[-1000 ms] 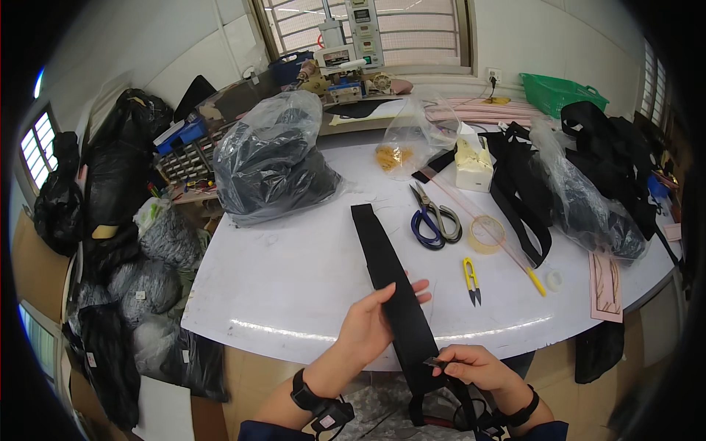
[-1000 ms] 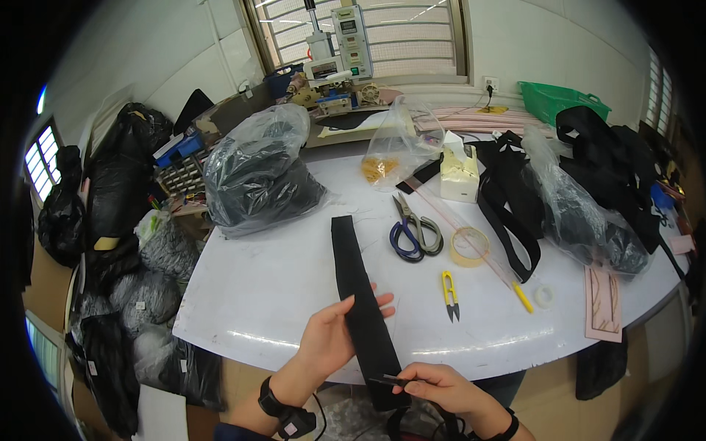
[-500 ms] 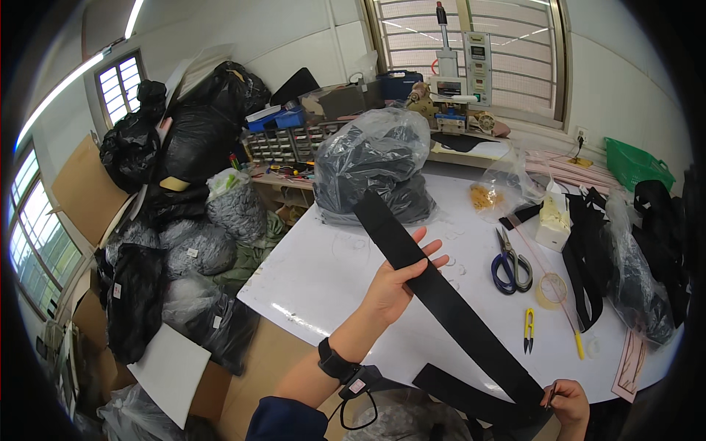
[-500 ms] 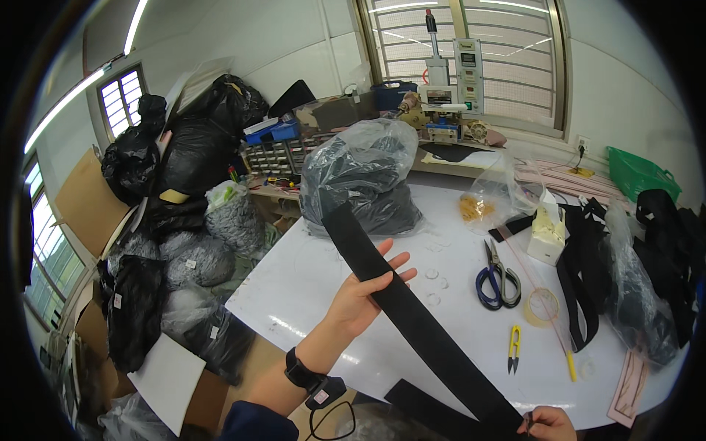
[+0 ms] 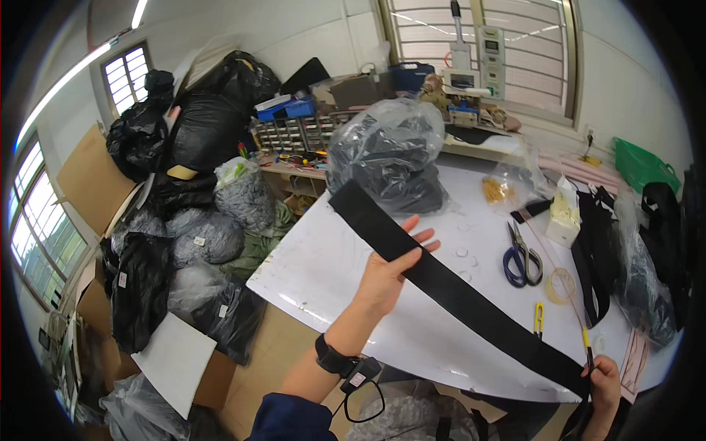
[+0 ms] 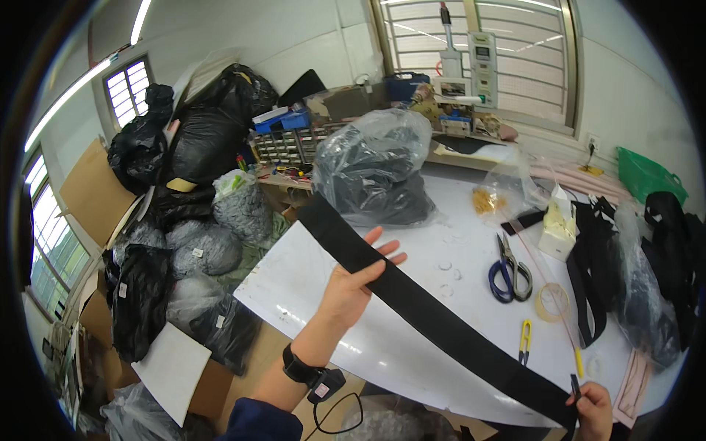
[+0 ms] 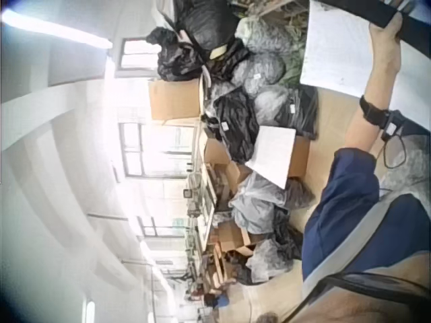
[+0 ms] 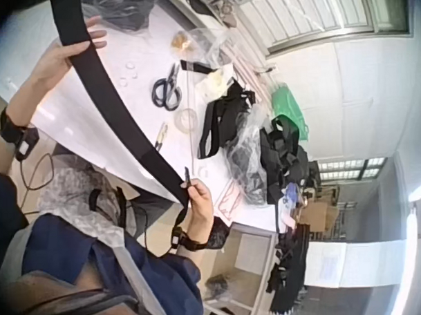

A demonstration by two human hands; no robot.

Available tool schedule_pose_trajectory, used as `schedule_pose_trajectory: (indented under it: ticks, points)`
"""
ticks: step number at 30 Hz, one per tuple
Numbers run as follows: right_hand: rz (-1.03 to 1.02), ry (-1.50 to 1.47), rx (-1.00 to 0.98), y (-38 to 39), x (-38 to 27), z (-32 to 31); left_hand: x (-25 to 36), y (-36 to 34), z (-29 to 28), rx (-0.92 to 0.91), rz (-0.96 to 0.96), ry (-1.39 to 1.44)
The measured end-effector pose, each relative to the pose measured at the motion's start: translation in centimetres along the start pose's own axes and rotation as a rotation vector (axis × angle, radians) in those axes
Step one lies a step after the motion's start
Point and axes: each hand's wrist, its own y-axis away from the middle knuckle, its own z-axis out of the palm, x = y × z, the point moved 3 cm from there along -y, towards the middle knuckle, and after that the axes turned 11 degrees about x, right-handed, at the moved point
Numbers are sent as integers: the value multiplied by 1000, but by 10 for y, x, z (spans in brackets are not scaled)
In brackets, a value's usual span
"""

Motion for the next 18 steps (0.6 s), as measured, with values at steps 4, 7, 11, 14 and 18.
schedule_pose_trajectory:
  ticks: [4, 7, 11, 14, 18]
  points:
    - [28, 336, 76, -23, -24, 5, 4, 1, -14, 116, 76, -73]
    - [-56, 615, -130, -59, -44, 41, 4, 6, -63, 187, 46, -195]
    - [-142, 711, -218, -72, -39, 64, 16, 14, -114, 267, -329, -519]
    - [-154, 716, -263, -77, -22, 71, 45, 41, -131, 199, -463, -987]
    - [-187, 734, -334, -81, -1, 75, 32, 68, -69, 81, -6, -1129]
